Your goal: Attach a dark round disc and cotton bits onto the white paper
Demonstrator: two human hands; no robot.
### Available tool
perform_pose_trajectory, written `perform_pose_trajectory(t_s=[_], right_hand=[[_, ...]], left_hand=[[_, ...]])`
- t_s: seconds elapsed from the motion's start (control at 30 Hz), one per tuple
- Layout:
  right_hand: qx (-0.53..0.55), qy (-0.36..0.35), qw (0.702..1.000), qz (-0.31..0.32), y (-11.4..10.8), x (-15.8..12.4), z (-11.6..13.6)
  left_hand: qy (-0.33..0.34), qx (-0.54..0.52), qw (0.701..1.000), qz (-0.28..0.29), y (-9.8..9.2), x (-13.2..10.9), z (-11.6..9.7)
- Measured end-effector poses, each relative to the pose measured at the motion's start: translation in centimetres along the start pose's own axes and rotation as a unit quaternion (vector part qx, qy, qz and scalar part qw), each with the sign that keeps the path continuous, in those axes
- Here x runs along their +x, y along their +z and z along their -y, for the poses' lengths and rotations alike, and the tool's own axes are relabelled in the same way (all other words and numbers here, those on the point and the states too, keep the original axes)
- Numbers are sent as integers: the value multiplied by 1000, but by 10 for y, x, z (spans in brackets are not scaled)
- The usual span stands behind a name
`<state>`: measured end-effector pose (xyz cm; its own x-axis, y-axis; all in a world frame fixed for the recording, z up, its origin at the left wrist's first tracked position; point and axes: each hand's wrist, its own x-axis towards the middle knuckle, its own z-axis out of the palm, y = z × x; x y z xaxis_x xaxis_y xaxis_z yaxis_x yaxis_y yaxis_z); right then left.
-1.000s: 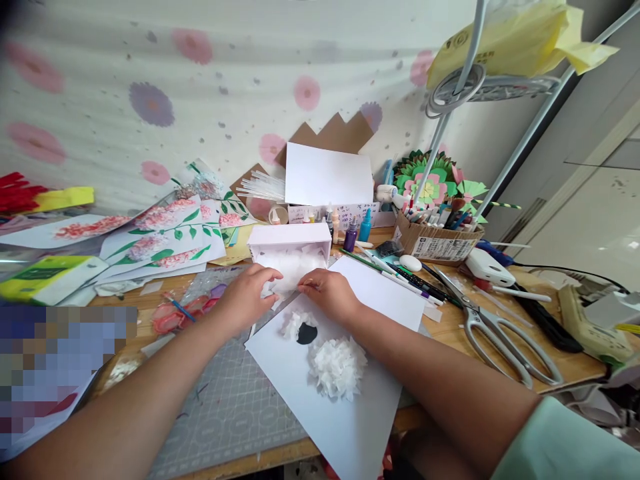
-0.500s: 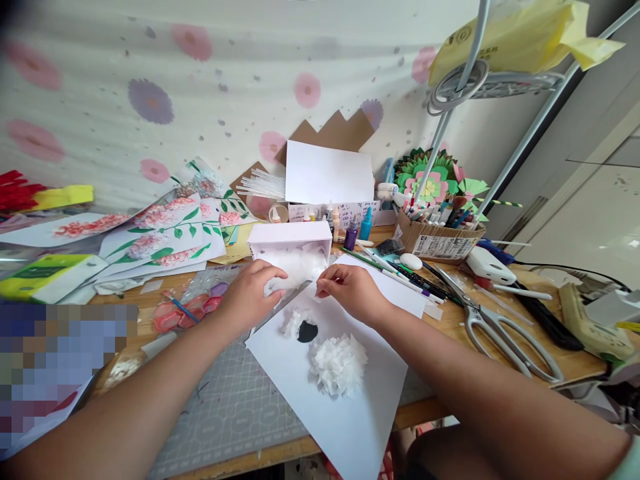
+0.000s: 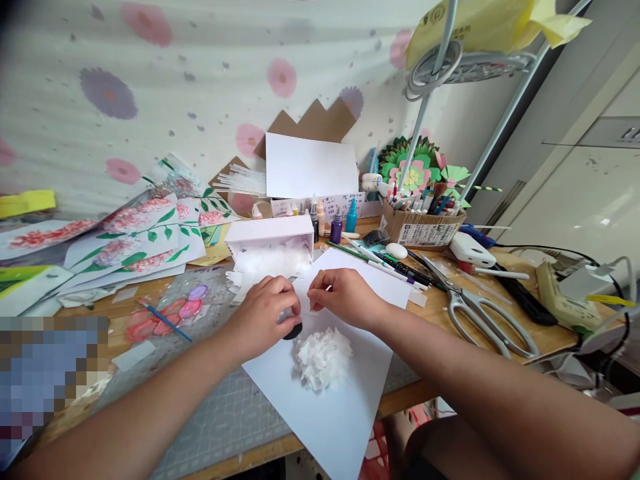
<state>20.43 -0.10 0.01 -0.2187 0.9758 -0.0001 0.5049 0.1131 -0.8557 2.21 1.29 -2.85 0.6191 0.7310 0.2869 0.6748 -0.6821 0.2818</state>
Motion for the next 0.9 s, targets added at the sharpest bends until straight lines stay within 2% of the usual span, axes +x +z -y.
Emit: perform_pose_trajectory(t_s=[0.33, 0.47, 0.7, 0.9], right_hand=[[117, 2, 993, -2, 13, 4, -2], [140, -2, 990, 11, 17, 7, -3], [168, -8, 984, 56, 18, 8, -5], [210, -5, 978, -9, 19, 13, -10]], left_hand=[[-93, -79, 992, 19, 4, 2, 12], [-86, -123, 989, 13, 5, 2, 16], [-47, -165, 985, 34, 4, 0, 21], [-47, -153, 987, 23, 4, 1, 21]])
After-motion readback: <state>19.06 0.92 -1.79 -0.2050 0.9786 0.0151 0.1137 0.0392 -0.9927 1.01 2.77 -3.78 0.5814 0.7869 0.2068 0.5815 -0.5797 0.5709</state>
